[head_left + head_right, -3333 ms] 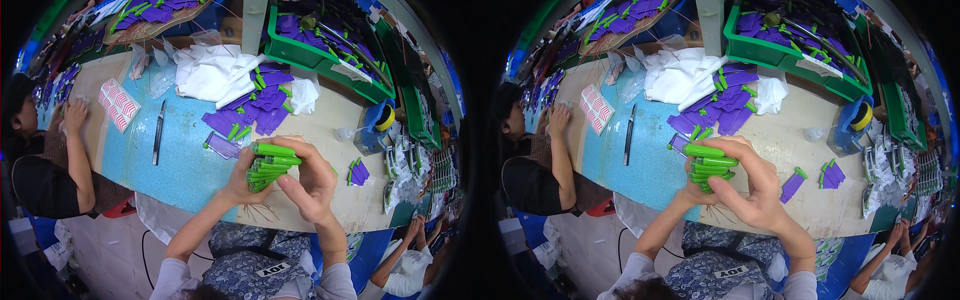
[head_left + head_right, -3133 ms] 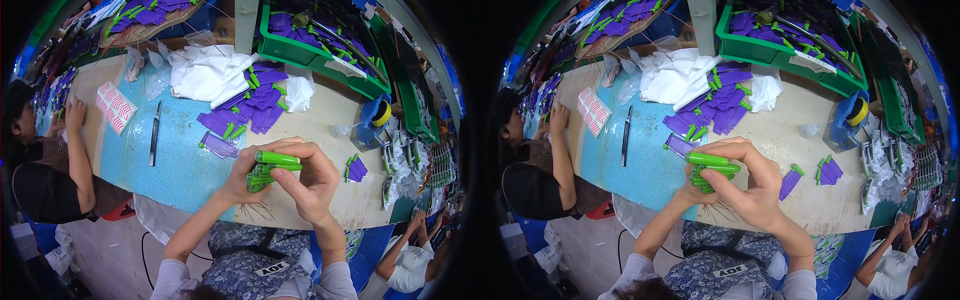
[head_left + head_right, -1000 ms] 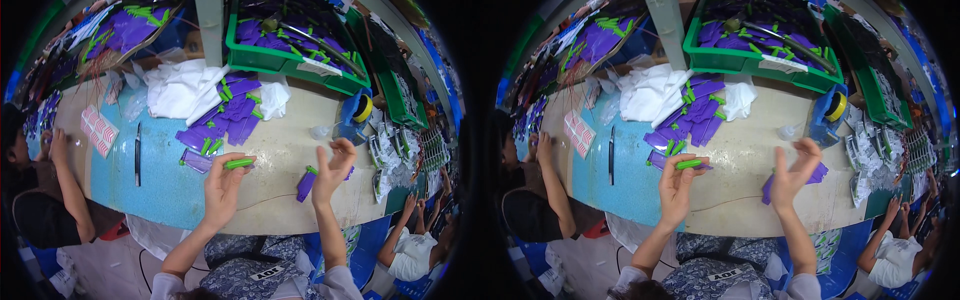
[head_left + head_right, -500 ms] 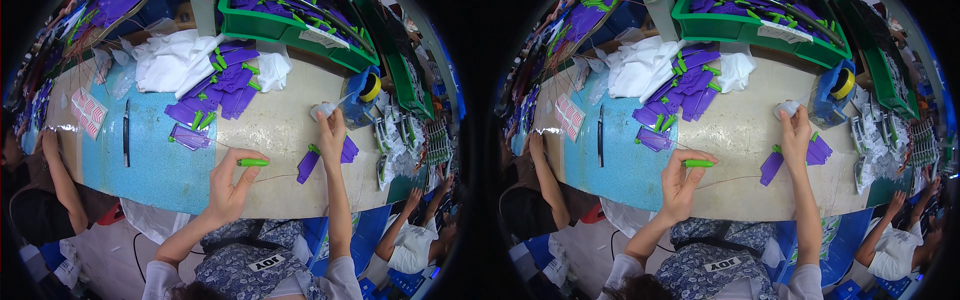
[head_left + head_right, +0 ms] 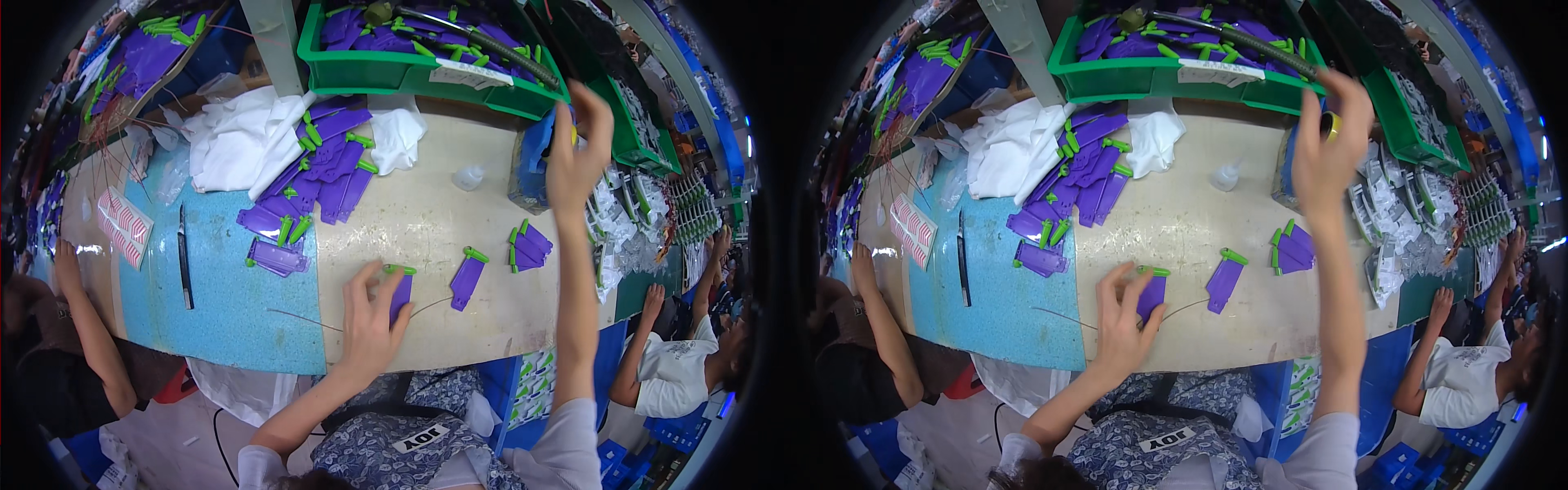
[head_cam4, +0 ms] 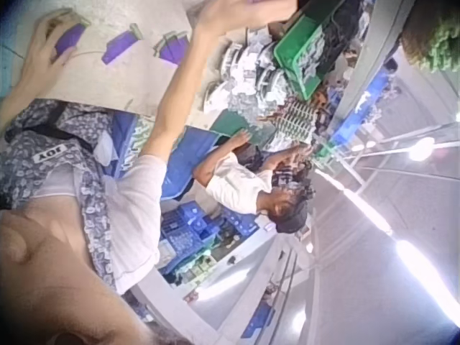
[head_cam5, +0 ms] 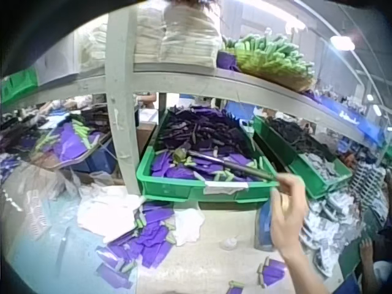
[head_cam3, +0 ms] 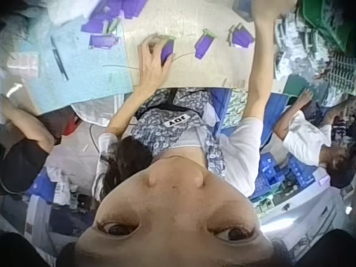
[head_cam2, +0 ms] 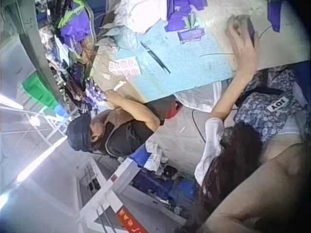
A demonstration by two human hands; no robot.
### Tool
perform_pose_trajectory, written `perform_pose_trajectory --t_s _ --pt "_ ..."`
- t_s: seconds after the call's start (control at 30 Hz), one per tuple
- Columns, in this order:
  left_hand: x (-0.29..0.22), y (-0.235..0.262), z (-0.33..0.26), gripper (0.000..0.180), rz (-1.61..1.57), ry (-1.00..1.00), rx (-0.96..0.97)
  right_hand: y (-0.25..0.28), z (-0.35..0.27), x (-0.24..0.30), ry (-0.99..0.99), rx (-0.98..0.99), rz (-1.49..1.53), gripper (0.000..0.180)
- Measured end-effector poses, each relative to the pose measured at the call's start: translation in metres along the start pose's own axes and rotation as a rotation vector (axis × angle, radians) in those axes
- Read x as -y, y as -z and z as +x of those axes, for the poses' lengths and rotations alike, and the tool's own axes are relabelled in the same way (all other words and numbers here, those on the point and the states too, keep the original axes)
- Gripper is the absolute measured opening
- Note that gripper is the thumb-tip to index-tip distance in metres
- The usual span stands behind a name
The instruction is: The person assembles electronic components and wires into plastic housings by hand, using a glue bottle to secure parts and a rubber mallet to tap them into place.
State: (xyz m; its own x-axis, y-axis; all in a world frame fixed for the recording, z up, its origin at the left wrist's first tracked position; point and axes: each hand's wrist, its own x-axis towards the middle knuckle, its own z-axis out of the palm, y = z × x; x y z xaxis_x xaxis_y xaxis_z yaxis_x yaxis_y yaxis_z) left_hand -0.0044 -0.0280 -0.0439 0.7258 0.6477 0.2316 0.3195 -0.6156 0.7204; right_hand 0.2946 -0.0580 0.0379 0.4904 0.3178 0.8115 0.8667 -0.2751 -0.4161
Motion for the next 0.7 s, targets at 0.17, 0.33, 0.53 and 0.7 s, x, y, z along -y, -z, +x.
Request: perform_pose_trajectory --t_s 0.17,0.33,0.53,0.7 --pt "0.006 -0.01 -0.018 0.036 -0.13 -0.094 0.069 -0.094 0.097 -0.053 0.341 0.593 -0.257 0.023" --pt "0.007 -0.016 -0.018 0.039 -0.141 -0.144 0.04 -0.107 0.114 -0.047 0.489 0.62 -0.465 0.023" --pt "0.007 -0.006 -0.023 0.037 -0.135 -0.138 0.074 -0.003 0.025 0.034 0.039 0.488 0.063 0.017" --pt "0.009 -0.011 -0.024 0.037 -0.116 -0.164 0.086 0.103 -0.079 0.093 -0.619 1.045 0.365 0.03"
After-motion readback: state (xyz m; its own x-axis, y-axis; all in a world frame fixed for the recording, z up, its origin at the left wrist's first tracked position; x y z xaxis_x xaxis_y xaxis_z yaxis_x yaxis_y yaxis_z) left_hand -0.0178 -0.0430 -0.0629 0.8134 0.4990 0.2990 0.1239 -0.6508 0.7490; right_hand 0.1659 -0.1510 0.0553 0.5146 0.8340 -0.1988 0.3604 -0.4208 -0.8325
